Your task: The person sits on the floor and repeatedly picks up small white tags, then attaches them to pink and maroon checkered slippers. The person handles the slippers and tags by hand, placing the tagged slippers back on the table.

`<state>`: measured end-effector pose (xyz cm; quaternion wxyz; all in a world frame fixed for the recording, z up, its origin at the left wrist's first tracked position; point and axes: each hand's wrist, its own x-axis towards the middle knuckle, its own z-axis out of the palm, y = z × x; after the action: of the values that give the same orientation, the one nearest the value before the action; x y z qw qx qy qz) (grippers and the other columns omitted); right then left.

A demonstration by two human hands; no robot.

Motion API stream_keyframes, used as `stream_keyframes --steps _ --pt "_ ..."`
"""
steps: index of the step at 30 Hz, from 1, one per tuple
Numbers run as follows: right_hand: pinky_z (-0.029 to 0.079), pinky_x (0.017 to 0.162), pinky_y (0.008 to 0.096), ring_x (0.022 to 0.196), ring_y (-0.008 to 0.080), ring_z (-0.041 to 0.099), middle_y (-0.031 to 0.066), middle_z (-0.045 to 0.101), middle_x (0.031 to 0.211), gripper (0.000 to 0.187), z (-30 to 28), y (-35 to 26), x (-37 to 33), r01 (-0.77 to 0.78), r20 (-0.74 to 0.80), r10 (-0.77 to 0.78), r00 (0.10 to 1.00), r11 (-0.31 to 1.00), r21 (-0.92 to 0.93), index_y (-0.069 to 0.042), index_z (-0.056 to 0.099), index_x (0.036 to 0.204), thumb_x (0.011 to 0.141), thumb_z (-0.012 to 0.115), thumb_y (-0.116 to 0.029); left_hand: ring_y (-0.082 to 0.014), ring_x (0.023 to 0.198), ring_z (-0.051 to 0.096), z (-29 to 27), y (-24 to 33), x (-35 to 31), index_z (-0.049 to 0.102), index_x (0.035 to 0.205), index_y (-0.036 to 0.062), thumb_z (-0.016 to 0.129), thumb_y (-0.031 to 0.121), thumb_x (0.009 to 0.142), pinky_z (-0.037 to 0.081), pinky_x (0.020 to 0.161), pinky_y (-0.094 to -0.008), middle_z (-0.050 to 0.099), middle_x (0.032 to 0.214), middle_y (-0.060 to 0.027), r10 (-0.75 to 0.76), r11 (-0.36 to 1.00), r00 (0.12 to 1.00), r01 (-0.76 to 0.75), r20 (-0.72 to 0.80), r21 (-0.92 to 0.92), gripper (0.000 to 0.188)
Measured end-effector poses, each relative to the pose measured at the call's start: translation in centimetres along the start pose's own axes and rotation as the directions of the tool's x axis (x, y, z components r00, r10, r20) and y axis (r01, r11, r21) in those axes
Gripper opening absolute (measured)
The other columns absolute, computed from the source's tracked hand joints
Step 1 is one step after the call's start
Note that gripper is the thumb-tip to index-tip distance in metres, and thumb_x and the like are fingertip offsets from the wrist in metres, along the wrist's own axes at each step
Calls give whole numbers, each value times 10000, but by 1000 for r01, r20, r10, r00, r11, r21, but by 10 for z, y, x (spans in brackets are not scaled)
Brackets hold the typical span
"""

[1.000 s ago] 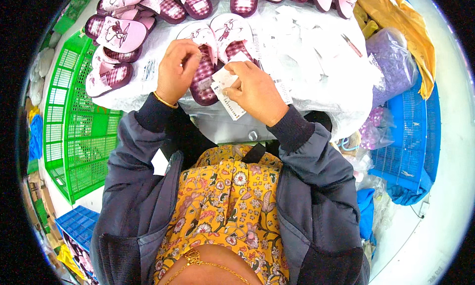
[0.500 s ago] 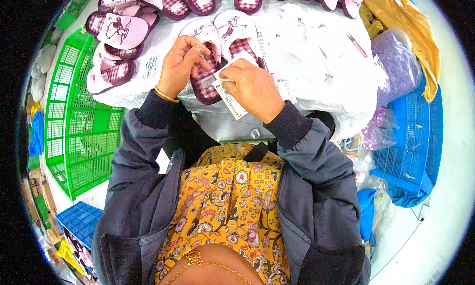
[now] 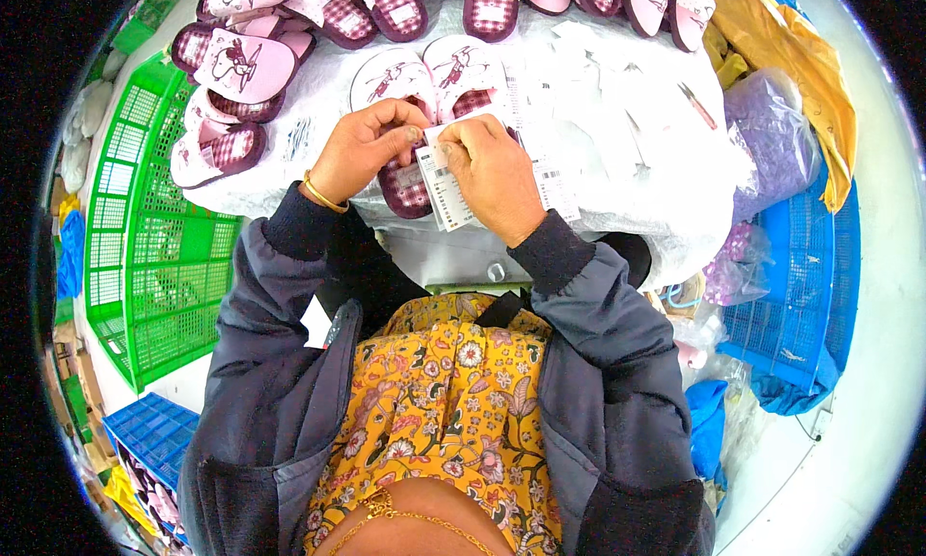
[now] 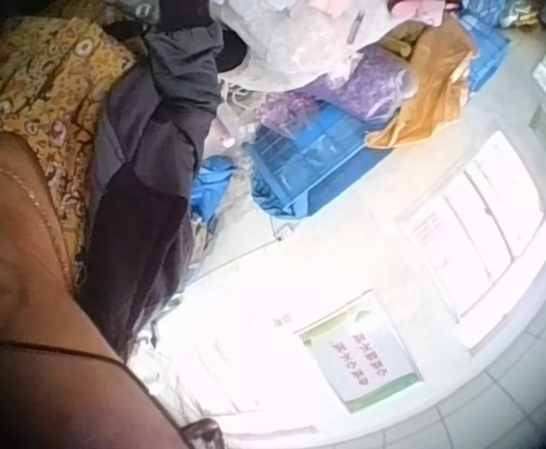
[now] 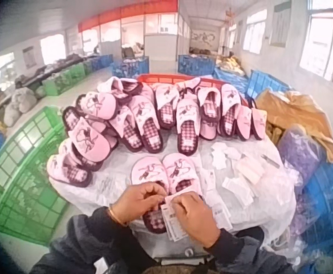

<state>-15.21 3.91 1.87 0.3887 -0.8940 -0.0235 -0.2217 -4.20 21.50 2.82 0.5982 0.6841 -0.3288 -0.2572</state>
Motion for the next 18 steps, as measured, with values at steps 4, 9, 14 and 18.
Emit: stream_keyframes --steps 4,9,14,18 --pt "502 729 419 849 338 624 132 623 932 111 4 0 3 -26 -30 28 999 998 56 -57 652 984 892 640 -117 -35 674 508 2 -4 3 612 1047 28 599 42 939 436 619 -192 591 862 34 38 993 999 -36 14 -109 109" --pt "503 723 419 843 336 627 129 626 925 110 7 1 4 -32 -34 33 999 999 43 -56 657 984 885 652 -104 -32 681 504 1 -5 4 589 1015 40 610 15 918 428 614 -189 580 873 34 1 994 1000 0 11 -106 103" --pt "511 714 409 836 329 633 126 629 925 120 7 1 4 -13 -40 14 999 999 37 -59 664 991 879 668 -102 -23 676 489 2 -7 4 569 980 48 618 11 907 414 602 -186 551 841 42 35 995 999 -33 19 -92 96" --pt "520 707 400 835 323 640 126 632 927 118 8 2 4 -11 -44 13 999 999 47 -61 668 987 879 673 -107 -20 670 476 2 -7 4 559 971 49 616 8 905 405 597 -183 536 827 47 29 996 1000 -28 8 -86 96"
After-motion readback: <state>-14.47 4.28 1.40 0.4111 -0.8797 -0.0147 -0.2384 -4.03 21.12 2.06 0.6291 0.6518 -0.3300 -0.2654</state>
